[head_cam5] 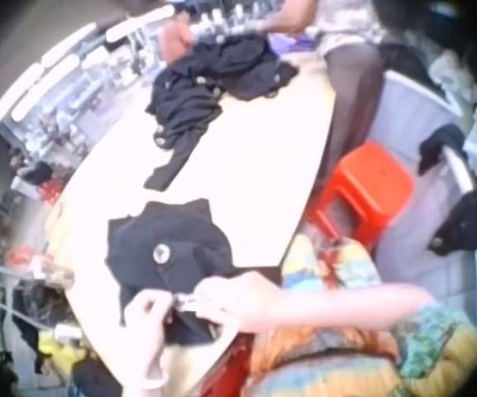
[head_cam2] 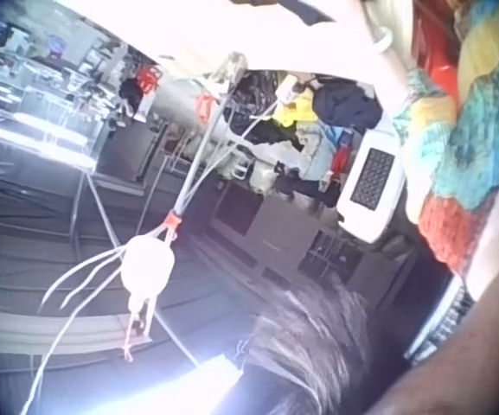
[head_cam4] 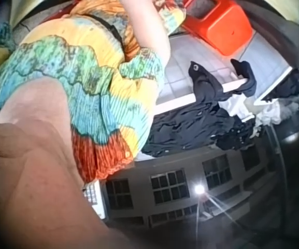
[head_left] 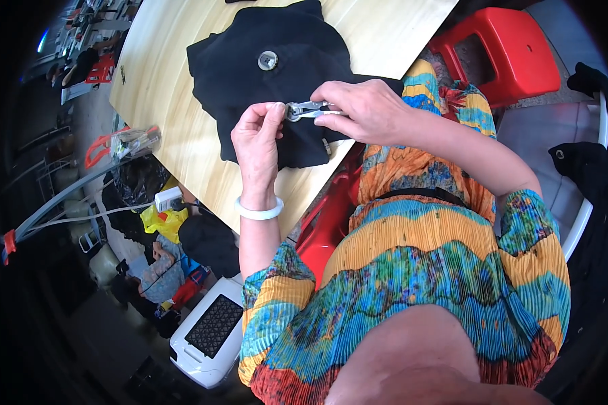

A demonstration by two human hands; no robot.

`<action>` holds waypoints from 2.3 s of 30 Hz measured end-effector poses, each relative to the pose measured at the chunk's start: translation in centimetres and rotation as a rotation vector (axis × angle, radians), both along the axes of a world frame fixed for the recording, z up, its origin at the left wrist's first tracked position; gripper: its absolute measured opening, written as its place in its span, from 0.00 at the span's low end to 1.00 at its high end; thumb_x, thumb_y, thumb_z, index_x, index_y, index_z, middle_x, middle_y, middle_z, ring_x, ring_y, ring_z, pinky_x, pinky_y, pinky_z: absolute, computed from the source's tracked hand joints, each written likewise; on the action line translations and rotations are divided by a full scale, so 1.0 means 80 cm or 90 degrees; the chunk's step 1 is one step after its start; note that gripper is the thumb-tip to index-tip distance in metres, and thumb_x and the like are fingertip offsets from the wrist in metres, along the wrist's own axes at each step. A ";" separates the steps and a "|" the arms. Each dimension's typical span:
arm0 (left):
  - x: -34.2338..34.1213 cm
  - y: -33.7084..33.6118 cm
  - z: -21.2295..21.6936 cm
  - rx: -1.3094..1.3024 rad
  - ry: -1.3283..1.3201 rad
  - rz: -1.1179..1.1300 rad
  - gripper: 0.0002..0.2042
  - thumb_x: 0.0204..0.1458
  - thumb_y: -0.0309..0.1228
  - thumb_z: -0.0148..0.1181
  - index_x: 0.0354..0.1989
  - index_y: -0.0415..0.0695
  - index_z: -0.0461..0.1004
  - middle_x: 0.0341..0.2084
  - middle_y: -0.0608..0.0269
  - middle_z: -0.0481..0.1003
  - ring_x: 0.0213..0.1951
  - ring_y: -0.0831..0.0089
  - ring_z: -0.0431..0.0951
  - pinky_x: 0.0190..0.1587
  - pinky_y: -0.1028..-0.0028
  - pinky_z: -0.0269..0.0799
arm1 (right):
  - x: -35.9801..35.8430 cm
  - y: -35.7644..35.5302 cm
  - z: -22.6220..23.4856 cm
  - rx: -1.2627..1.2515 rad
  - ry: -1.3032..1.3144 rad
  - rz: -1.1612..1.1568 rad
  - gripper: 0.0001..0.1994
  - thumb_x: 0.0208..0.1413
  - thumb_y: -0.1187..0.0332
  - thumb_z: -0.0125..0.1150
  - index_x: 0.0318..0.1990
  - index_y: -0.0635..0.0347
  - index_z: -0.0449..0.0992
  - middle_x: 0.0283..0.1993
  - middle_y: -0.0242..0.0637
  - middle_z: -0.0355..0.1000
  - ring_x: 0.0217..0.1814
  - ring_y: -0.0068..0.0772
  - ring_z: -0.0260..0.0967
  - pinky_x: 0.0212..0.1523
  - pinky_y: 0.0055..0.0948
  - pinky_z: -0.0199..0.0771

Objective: Trim excess thread from black garments using thread nippers.

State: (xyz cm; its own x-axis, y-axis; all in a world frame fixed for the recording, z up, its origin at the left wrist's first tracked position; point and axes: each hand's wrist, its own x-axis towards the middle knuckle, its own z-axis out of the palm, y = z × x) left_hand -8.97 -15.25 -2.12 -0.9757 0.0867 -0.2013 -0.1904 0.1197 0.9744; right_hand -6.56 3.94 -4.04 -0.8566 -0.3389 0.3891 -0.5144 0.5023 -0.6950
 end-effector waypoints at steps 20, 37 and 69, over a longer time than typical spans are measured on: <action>0.084 0.041 -0.056 -0.379 0.461 0.094 0.16 0.32 0.26 0.69 0.30 0.40 0.69 0.23 0.60 0.66 0.23 0.71 0.65 0.23 0.77 0.63 | -0.027 -0.017 -0.022 -0.082 -0.058 -0.086 0.10 0.50 0.63 0.55 0.35 0.60 0.67 0.22 0.37 0.68 0.22 0.36 0.69 0.23 0.28 0.66; 0.066 0.063 -0.090 -0.408 0.305 0.155 0.11 0.40 0.23 0.62 0.31 0.39 0.65 0.23 0.62 0.68 0.25 0.72 0.68 0.29 0.76 0.65 | 0.003 0.008 -0.027 -0.207 -0.194 -0.098 0.12 0.49 0.70 0.57 0.39 0.64 0.66 0.21 0.31 0.64 0.22 0.18 0.61 0.23 0.19 0.60; 0.020 0.041 -0.005 -0.144 0.348 0.117 0.12 0.41 0.21 0.62 0.37 0.37 0.73 0.25 0.65 0.72 0.27 0.82 0.69 0.31 0.83 0.65 | -0.032 -0.011 0.015 -0.566 -0.321 0.041 0.21 0.46 0.81 0.53 0.50 0.64 0.59 0.49 0.35 0.62 0.47 0.19 0.63 0.42 0.16 0.64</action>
